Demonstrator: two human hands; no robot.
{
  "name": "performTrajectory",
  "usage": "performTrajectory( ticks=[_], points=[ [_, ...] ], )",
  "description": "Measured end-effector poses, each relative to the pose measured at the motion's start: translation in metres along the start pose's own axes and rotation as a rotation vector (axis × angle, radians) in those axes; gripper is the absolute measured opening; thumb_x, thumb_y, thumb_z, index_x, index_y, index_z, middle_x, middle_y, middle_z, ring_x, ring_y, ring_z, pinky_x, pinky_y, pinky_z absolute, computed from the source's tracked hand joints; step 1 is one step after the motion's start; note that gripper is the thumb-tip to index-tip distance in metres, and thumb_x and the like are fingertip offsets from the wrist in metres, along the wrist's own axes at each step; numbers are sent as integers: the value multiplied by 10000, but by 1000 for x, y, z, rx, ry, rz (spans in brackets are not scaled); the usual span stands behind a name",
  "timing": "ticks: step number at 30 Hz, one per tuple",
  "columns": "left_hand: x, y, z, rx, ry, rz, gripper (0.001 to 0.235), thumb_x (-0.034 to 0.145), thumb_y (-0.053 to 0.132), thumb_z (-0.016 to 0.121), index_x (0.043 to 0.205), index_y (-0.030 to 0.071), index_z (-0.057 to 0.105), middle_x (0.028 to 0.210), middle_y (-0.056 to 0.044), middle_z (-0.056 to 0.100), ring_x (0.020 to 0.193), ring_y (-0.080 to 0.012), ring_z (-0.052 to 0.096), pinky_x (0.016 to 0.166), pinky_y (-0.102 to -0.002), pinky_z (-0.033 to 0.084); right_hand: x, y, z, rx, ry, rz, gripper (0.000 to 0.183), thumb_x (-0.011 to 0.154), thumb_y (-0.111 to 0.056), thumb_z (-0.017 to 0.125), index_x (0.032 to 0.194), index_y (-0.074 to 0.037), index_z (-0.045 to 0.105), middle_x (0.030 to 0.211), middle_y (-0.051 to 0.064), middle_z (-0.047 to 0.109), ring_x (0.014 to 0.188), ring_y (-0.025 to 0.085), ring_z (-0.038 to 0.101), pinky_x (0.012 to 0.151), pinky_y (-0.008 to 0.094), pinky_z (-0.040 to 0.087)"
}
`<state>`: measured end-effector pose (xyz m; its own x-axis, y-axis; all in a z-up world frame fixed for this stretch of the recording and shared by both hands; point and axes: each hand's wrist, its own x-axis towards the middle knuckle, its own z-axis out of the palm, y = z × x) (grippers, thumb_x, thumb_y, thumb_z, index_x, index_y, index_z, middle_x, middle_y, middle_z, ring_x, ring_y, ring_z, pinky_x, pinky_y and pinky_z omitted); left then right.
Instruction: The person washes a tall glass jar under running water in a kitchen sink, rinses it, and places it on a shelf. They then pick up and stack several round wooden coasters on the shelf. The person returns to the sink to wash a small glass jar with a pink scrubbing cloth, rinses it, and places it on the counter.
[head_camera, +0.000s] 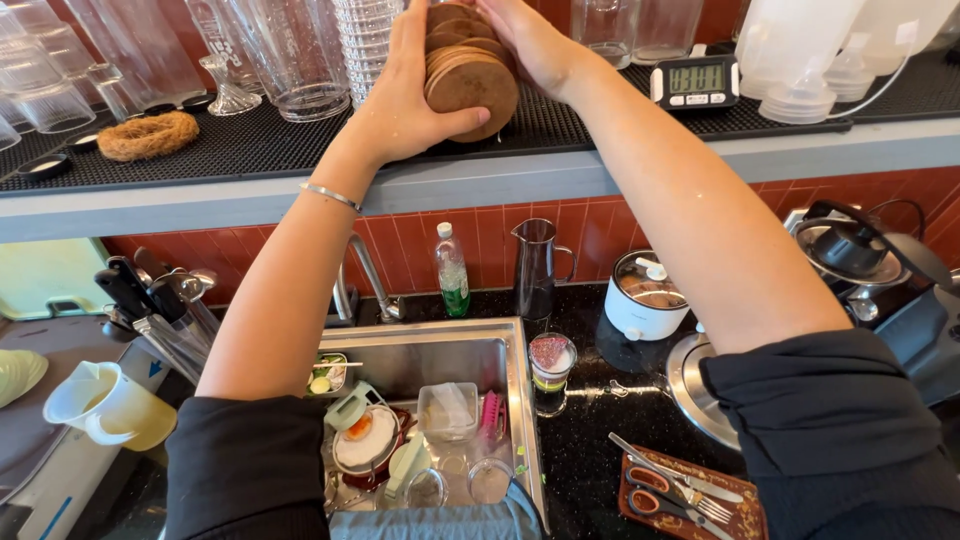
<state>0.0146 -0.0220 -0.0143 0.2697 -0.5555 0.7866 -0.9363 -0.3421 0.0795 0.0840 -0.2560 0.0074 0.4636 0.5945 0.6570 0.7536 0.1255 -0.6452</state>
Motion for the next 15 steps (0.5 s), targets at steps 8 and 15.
performTrajectory(
  ticks=[8, 15],
  points=[
    [-5, 9, -11, -20, 115, -30, 750, 911, 301, 954, 1427, 19, 490, 1358, -198, 651, 1290, -305, 651, 1108, -432, 549, 7, 90, -47, 58, 159, 64, 482, 1171, -471, 497, 1140, -5, 619, 1069, 95, 626, 989, 202, 568, 948, 387, 514],
    [-25, -40, -13, -103, 533, -78, 443, 1042, 288, 911, 1251, 21, 627, 1236, -141, 689, 1139, -248, 721, 975, -375, 610, -9, 15, 26, -947, -130, 364, 445, 1020, -449, 629, 1280, -89, 628, 1196, 170, 667, 1114, 317, 622, 909, 458, 478]
  ],
)
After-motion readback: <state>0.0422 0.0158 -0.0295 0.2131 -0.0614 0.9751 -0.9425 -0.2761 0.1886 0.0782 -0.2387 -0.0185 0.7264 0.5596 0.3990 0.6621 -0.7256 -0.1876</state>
